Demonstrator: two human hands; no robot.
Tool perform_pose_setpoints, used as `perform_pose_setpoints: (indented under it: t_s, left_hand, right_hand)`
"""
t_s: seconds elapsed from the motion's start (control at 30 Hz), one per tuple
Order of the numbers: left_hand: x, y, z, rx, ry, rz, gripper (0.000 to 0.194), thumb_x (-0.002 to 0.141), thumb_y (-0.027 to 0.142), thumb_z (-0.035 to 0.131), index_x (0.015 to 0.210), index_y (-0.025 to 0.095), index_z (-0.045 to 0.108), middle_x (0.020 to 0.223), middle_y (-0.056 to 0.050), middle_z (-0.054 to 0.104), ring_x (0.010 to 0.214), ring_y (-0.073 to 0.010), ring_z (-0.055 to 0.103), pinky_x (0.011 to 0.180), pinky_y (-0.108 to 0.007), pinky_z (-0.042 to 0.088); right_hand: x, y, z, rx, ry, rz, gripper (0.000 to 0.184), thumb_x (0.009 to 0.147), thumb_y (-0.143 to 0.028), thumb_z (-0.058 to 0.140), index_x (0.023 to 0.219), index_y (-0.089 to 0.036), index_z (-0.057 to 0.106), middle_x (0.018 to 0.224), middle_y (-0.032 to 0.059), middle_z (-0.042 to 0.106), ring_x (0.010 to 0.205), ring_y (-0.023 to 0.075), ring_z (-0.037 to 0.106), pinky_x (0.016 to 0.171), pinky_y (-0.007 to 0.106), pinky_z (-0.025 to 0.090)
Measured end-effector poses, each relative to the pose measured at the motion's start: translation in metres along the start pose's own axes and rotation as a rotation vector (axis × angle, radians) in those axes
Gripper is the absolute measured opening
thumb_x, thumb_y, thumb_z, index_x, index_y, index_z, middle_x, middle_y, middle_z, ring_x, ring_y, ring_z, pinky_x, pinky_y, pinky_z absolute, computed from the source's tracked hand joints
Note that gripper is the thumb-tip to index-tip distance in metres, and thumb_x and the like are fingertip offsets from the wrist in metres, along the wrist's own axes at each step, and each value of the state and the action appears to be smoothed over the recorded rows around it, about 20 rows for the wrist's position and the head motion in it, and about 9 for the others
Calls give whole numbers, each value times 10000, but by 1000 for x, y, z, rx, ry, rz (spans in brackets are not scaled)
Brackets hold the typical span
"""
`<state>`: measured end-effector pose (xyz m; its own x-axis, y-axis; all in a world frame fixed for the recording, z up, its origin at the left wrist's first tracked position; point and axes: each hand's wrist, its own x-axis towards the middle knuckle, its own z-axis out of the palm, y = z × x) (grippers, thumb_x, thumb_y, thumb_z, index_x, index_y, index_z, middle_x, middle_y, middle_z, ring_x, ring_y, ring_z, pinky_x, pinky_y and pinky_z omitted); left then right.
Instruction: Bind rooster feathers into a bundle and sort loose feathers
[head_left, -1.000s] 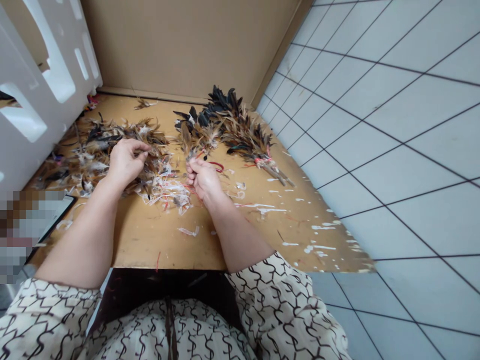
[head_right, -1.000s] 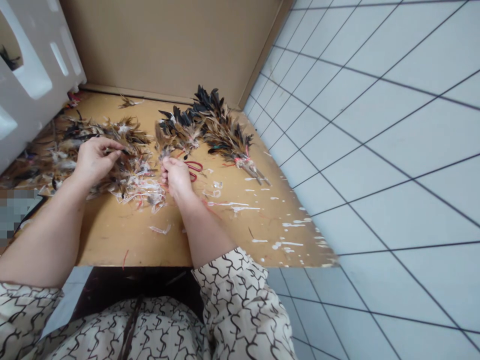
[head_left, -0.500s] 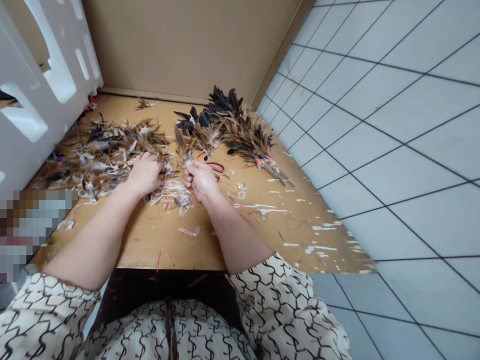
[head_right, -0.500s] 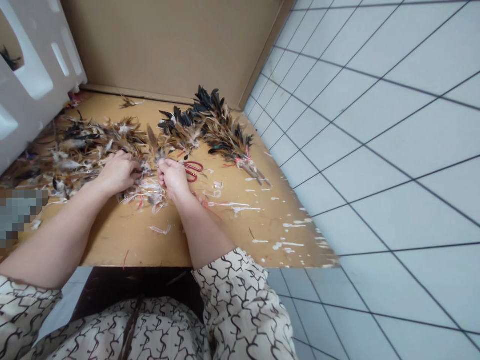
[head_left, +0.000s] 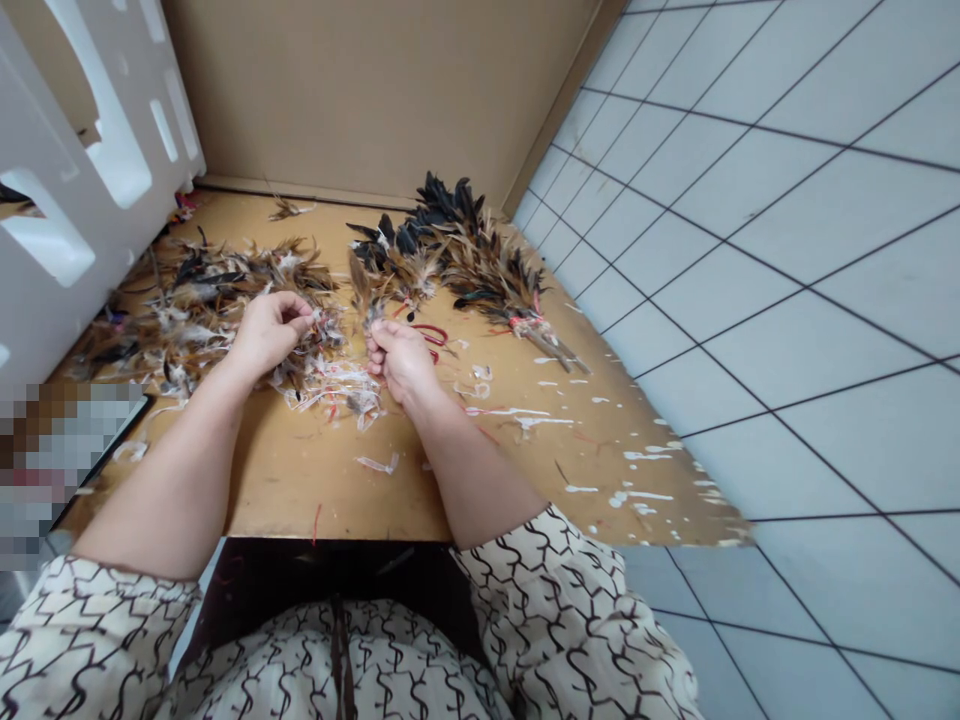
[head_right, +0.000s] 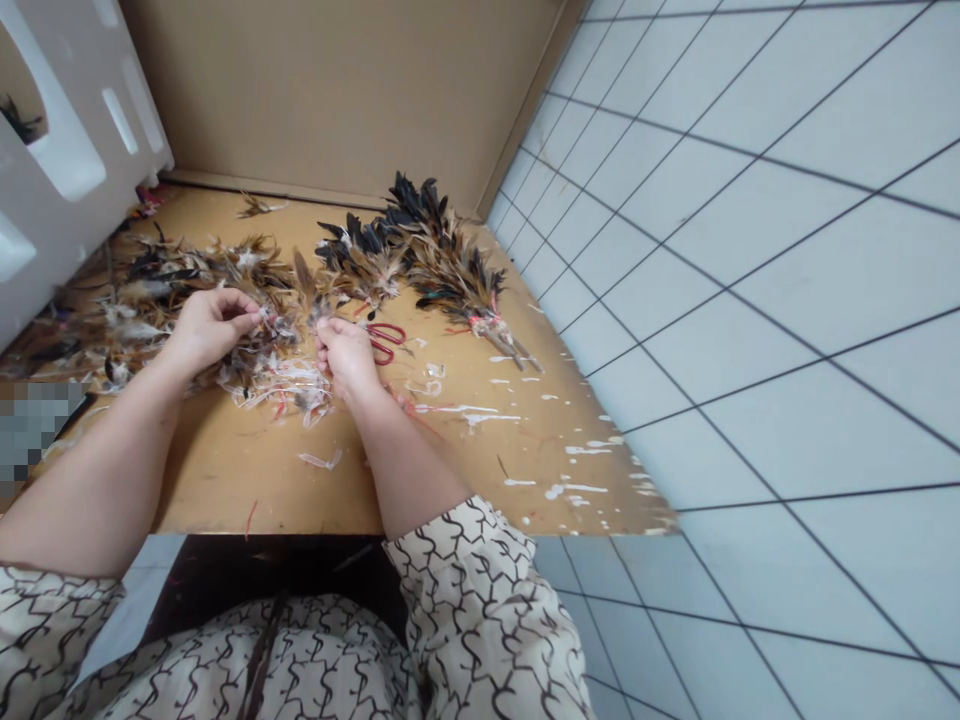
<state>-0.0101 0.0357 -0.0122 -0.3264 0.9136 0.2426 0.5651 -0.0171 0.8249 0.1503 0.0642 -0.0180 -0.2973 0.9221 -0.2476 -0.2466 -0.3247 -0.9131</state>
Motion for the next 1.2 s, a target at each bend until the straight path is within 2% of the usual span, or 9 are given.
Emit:
perform_pose_setpoints:
  t_s: [0.2, 0.37, 0.6, 0.67, 0.8, 0.97, 1.07, 1.2]
  left_hand:
    - [-2, 9, 3, -168, 25, -58, 66, 594, 201, 612, 563, 158, 572, 506, 20, 549, 477, -90, 458, 506, -217, 387]
    - [-3, 13, -5, -258, 32, -31, 115, 602, 212, 637, 696, 155, 671, 682, -22, 668, 650, -144, 585, 658, -260, 471]
    - [9, -11, -21, 96, 224, -23, 125, 628, 228, 590, 685, 172, 687, 630, -17, 642, 606, -166, 558, 621, -281, 452]
    - [11, -17, -22, 225, 241, -4, 141, 634, 231, 579, 696, 180, 695, 640, -24, 644, 619, -183, 563, 639, -302, 454]
    - [11, -23, -20, 425, 152, 190, 222, 652, 195, 537, 773, 220, 722, 752, -42, 667, 760, -222, 575, 745, -343, 458]
    - [6, -24, -9, 581, -61, 435, 277, 690, 173, 506, 825, 254, 735, 907, -61, 643, 943, -250, 526, 859, -414, 415]
    - [3, -21, -5, 649, -116, 459, 239, 688, 157, 518, 739, 255, 729, 936, -70, 631, 993, -266, 492, 868, -446, 387]
    - [3, -19, -6, 640, -108, 454, 209, 706, 173, 509, 666, 229, 706, 944, -82, 637, 985, -269, 480, 854, -451, 382]
  right_hand:
    - [-2, -2, 2, 7, 17, 2, 296, 831, -126, 471, 543, -165, 413, 427, -85, 393, 324, 11, 277, 342, 143, 223]
    - [-3, -3, 3, 22, 23, 1, 308, 832, -99, 456, 535, -165, 404, 411, -88, 388, 312, 11, 275, 333, 139, 211]
    - [-2, -2, 3, 13, 27, 6, 298, 831, -105, 463, 543, -163, 413, 412, -87, 397, 313, 12, 281, 337, 140, 220]
    - [-2, -2, 3, 7, 27, 4, 294, 832, -113, 467, 546, -163, 418, 416, -86, 399, 317, 13, 281, 339, 142, 222]
    - [-2, -2, 2, -4, 25, 1, 307, 835, -128, 470, 537, -163, 410, 420, -83, 397, 322, 14, 277, 341, 144, 220]
    - [-2, 0, 3, -4, 4, 2, 310, 833, -132, 476, 532, -164, 410, 421, -82, 396, 324, 14, 280, 342, 145, 221]
    - [-1, 1, 3, -2, 6, 4, 308, 835, -121, 465, 534, -165, 415, 419, -81, 395, 322, 14, 279, 340, 146, 218]
    - [2, 3, 2, 4, -8, -5, 293, 815, -147, 513, 540, -168, 417, 427, -82, 403, 328, 14, 280, 339, 143, 226]
